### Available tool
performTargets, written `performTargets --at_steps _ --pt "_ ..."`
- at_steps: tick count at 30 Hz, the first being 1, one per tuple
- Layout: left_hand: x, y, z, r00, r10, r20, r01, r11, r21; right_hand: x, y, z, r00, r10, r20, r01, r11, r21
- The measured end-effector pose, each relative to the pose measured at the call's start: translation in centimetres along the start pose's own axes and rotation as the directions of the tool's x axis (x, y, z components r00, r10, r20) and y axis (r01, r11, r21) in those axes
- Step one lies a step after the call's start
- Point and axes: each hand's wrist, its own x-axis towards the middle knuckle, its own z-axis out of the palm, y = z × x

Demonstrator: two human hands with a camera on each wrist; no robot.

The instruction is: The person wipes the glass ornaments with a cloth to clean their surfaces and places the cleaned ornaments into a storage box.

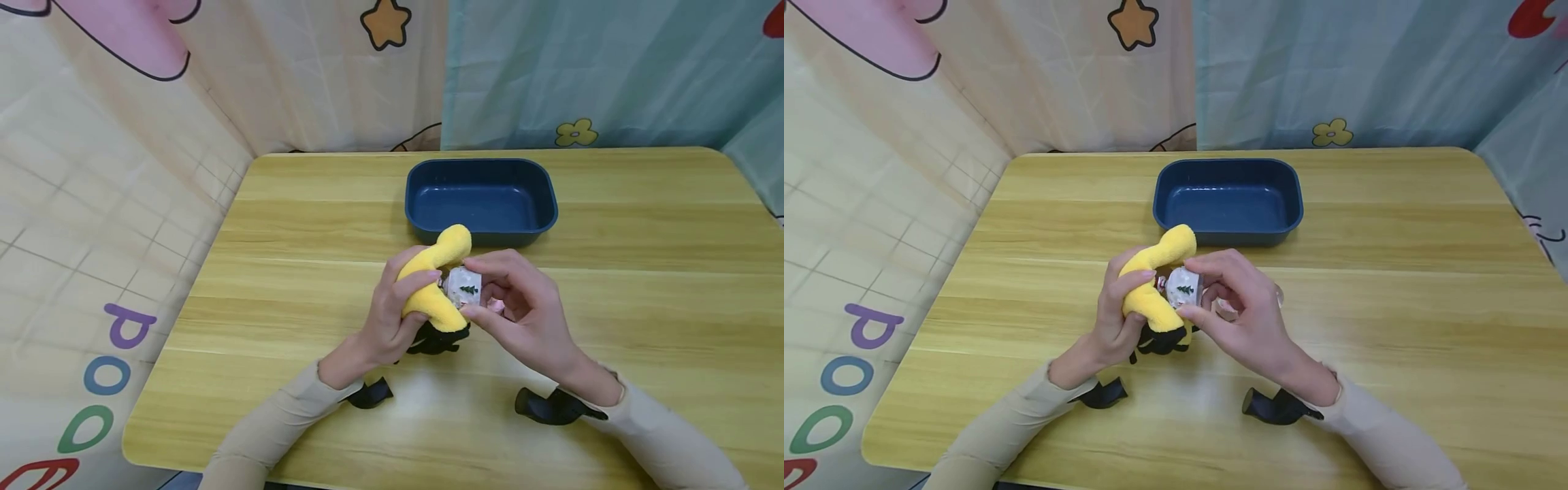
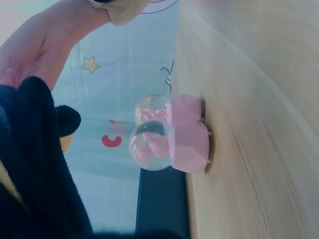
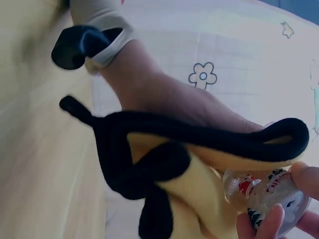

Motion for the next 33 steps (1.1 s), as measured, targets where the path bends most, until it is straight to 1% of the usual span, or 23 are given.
performTargets --at_steps 3,6,9,12,14,17,21,24,26,29,33 --pt "-0.1 0.0 0.0 1.0 -0.019 -0.003 0.019 0.999 -0.036 0.0 0.3 0.0 0.993 -0.119 0.014 0.119 0.991 -0.062" --pt "-0.2 0.0 -0.1 1.0 -0.023 -0.008 0.023 0.998 -0.06 0.1 0.5 0.0 0.977 -0.21 0.027 0.211 0.968 -0.135" --pt "-0.2 0.0 -0.1 1.0 -0.019 -0.013 0.018 0.997 -0.069 0.2 0.6 0.0 0.96 -0.279 0.035 0.28 0.936 -0.211" --pt "-0.2 -0.1 -0.2 1.0 -0.016 -0.016 0.015 0.996 -0.083 0.3 0.7 0.1 0.936 -0.35 0.043 0.347 0.894 -0.283" --pt "-0.2 -0.1 -0.2 1.0 -0.016 -0.019 0.014 0.996 -0.092 0.5 0.9 0.1 0.912 -0.407 0.048 0.401 0.859 -0.317" --pt "-0.2 -0.2 -0.2 0.999 -0.032 -0.027 0.029 0.995 -0.1 1.0 1.2 0.2 0.865 -0.496 0.073 0.488 0.797 -0.356" --pt "-0.2 -0.4 -0.1 0.997 -0.074 -0.032 0.07 0.991 -0.111 1.3 1.8 0.0 0.807 -0.571 0.154 0.579 0.709 -0.403" --pt "-0.4 -0.3 -0.1 0.993 -0.119 -0.018 0.116 0.985 -0.127 1.4 1.9 -0.1 0.765 -0.606 0.216 0.631 0.641 -0.436" --pt "-0.5 -0.1 0.0 0.988 -0.155 -0.001 0.153 0.976 -0.156 1.5 1.9 -0.2 0.738 -0.627 0.249 0.664 0.609 -0.434" --pt "-0.7 0.1 0.0 0.979 -0.205 0.017 0.204 0.961 -0.186 1.5 1.8 -0.3 0.703 -0.642 0.305 0.705 0.572 -0.42" --pt "-0.7 0.1 0.0 0.966 -0.257 0.033 0.258 0.946 -0.195 1.6 2.0 -0.4 0.67 -0.65 0.359 0.736 0.516 -0.439"
